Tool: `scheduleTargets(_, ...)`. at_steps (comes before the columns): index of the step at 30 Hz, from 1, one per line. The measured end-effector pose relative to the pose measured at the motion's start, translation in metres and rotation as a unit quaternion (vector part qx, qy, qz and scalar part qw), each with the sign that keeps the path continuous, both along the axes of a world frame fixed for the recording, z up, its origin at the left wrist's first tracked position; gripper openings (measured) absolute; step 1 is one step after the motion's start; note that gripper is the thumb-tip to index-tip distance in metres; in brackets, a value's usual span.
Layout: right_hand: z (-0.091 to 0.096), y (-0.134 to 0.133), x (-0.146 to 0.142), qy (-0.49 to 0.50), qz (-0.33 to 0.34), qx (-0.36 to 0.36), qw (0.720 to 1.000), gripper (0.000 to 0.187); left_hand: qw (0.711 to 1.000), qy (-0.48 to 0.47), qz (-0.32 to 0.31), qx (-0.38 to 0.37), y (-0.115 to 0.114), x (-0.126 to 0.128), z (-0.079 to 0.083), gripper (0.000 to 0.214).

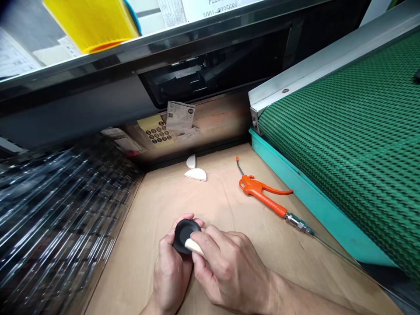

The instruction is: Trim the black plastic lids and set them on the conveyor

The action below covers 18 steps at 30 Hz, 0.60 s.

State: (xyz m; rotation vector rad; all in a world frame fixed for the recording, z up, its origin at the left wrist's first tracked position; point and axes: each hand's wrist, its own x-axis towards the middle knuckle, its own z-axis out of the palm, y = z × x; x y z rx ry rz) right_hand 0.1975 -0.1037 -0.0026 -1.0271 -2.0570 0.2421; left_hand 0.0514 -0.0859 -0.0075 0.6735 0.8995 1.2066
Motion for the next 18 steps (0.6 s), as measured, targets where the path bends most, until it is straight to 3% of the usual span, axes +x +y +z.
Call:
scheduleTargets(4,0.003,-0.001,-0.004,0.037,-0.012,0.021,0.999,0.032,0.996,-0.090,-0.023,-0.016,-0.004,0.005,0.003,0.034)
scheduleTargets(10,0.003,-0.001,-0.009,0.074,-0.008,0.024,0.997,0.036,0.995,-0.099,-0.019,-0.028,-0.005,0.009,0.004,0.032)
scheduleTargets(18,0.004,0.001,0.003,0.017,0.043,-0.046,0.998,0.030,0.987,-0.136,-0.004,-0.086,-0.001,0.006,0.010,0.030)
